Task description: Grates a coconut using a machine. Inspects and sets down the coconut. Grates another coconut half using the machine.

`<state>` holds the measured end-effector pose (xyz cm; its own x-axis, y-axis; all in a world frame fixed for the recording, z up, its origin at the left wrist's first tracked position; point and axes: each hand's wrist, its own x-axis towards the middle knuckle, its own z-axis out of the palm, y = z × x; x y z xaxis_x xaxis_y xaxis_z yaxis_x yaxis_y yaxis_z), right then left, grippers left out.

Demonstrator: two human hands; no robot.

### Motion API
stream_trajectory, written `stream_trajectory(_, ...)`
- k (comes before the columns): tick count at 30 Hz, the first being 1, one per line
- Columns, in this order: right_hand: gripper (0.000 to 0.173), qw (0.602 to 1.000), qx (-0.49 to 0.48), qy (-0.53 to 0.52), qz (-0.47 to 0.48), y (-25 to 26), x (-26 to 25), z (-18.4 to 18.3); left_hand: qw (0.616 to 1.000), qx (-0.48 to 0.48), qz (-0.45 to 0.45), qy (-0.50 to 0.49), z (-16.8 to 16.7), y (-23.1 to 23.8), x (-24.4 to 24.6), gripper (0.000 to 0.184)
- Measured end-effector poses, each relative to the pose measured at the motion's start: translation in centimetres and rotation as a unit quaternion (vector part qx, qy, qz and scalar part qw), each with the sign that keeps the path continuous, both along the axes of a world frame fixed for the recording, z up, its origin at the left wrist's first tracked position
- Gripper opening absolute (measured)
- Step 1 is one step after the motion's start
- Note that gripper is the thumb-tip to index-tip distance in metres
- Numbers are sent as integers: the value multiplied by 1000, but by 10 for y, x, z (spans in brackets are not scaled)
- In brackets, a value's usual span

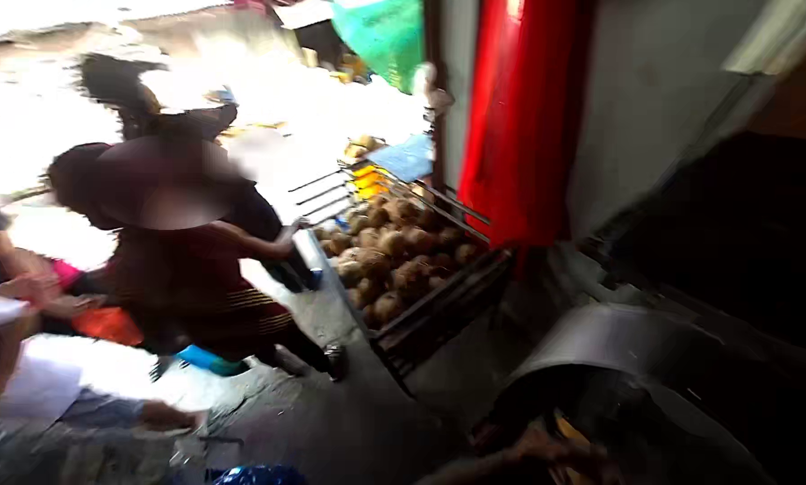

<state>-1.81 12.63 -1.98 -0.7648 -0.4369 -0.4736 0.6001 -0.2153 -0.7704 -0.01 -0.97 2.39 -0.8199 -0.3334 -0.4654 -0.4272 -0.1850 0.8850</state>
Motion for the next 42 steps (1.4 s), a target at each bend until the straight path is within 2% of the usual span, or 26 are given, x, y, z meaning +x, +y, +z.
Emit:
stream_trajectory(1, 74, 999, 44, -3, -5, -4, 4, 2, 999, 33, -8, -1, -10, -3, 1, 60)
stream_trajectory(3, 52, 995, 78, -19, -60, -8, 3, -7, 996, 69, -48, -9, -28, -5, -5, 65)
stream_trajectory(6, 35, 992, 49, -19, -116, -16, -10, -9, 996, 70, -60, -18, -35, -7, -20, 83)
stream_trajectory(10, 39, 983, -31, -25, -181, -15, -32, 0, 996, 28, -85, 5, -30, 6, -54, 92)
stream_trajectory(14, 41, 963, -51, -44, -259, -15, -54, 12, 986, -92, -128, -47, -18, 23, -94, 79)
stream_trajectory(17, 50, 956, -78, -73, -273, -11, -53, 17, 970, -164, -150, -99, -8, 34, -102, 80)
stream_trajectory(21, 49, 956, -93, -68, -268, -11, -51, 7, 963, -182, -159, -118, -3, 34, -105, 83)
stream_trajectory(27, 51, 954, -86, -76, -276, -12, -48, -2, 964, -174, -167, -111, -16, 33, -107, 86)
stream_trajectory(30, 49, 955, -50, -77, -284, -16, -47, -2, 968, -156, -173, -90, -21, 29, -105, 84)
stream_trajectory(35, 36, 935, 26, -126, -331, -27, -48, 6, 982, -72, -161, -65, -23, 24, -101, 60)
stream_trajectory(38, 29, 927, 61, -113, -353, -35, -49, 11, 991, 1, -134, -22, -32, 21, -96, 53)
stream_trajectory(42, 41, 929, 99, -97, -344, -39, -50, 19, 989, 76, -114, -45, -48, 18, -94, 42)
